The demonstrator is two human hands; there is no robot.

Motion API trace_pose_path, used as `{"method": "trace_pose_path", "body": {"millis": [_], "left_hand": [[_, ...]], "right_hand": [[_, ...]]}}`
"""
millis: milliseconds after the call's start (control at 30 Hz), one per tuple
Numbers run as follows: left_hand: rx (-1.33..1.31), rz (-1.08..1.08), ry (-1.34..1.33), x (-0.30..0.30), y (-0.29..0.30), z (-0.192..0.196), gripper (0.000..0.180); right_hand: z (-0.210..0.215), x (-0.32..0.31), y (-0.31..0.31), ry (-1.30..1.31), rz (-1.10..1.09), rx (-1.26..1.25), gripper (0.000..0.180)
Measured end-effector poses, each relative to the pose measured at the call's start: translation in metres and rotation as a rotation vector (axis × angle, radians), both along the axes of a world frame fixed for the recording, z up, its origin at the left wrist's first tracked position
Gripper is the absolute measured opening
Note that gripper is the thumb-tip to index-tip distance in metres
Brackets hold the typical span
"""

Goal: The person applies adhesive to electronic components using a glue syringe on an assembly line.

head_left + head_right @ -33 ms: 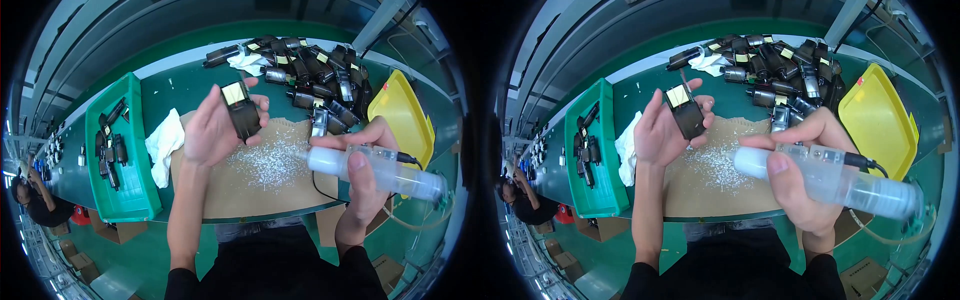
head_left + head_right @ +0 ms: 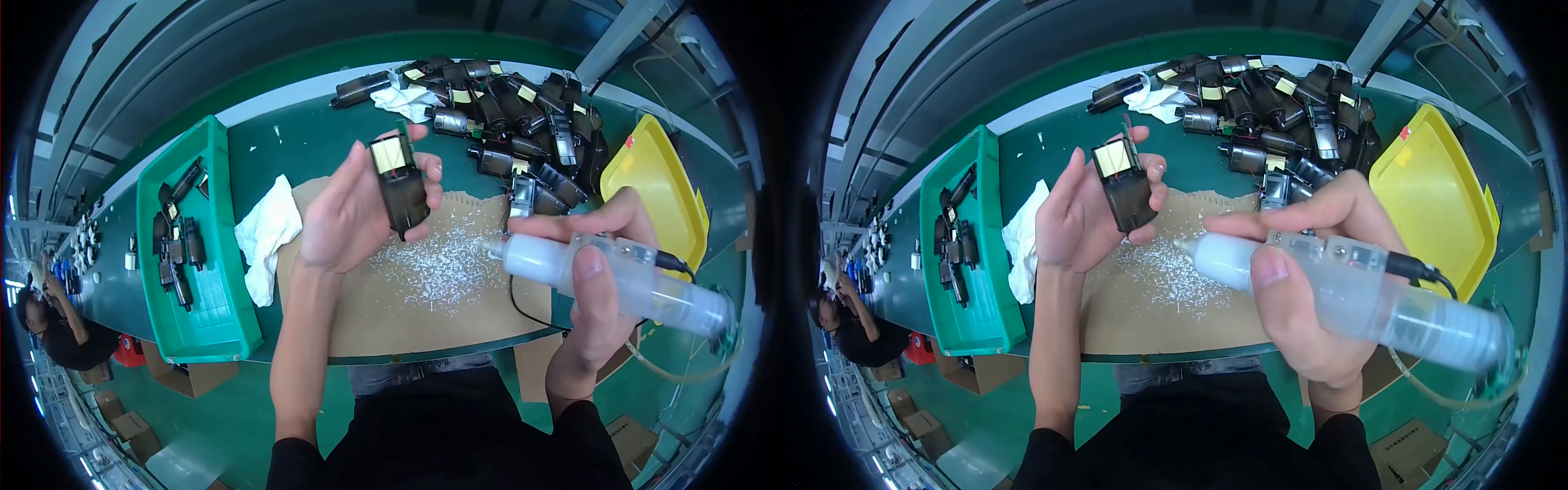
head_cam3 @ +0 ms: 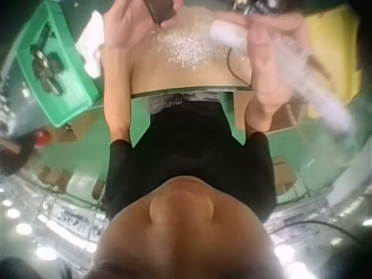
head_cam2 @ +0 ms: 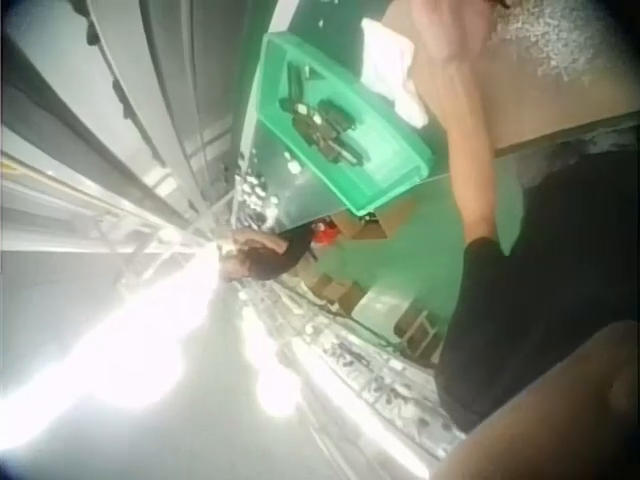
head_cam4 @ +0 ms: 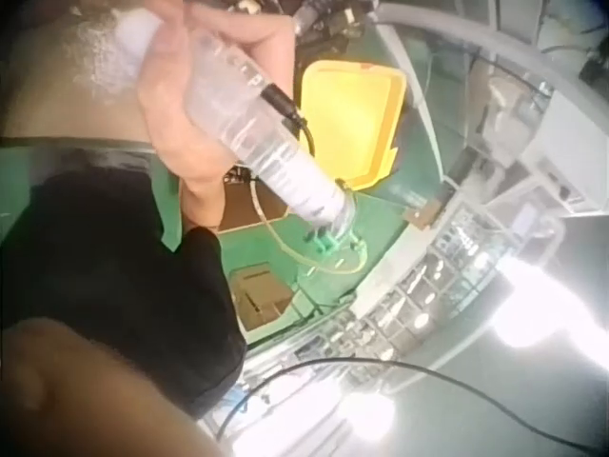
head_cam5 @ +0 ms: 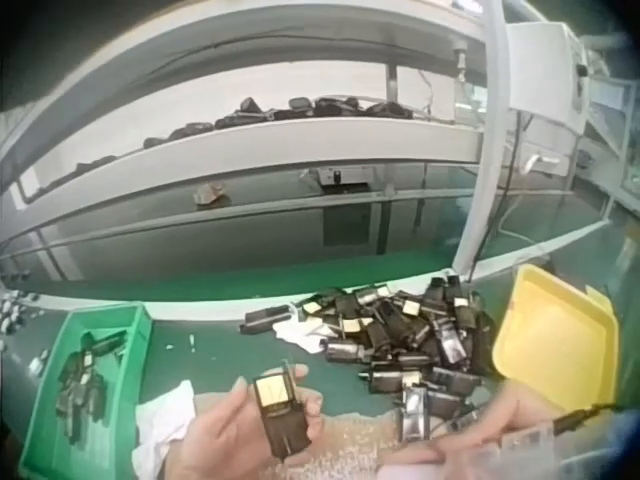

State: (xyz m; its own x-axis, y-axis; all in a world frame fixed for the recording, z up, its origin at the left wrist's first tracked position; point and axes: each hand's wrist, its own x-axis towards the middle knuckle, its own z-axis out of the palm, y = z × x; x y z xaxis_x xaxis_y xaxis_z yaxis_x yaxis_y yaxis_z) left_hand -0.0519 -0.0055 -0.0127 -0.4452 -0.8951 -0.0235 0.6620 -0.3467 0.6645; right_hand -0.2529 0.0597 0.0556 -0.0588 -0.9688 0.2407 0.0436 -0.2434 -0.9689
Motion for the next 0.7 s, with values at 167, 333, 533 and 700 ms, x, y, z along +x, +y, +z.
{"method": "trace_pose_path", "body": {"millis": [167,333,533,700], "left_hand": [[-0.204,-0.206,0.064,0.003,0.005,-0.011,0.066],[-0.260,-0.265,-0.018,0.007,0.010,-0.010,0.082],[-0.196,-0.226,-0.043,0.005,0.022,-0.005,0.085],[-0.171,-0.220,-0.153,0.009,0.024,-0.007,0.091]], "right_hand": [[0.015,0.016,-0.002,0.180,-0.085,-0.096,0.042],[0.007,0.036,0.000,0.095,-0.097,-0.091,0.046],[0.003,0.038,0.004,0.139,-0.109,-0.026,0.053],[0.005,0.040,0.004,0.092,-0.083,-0.016,0.053]]}}
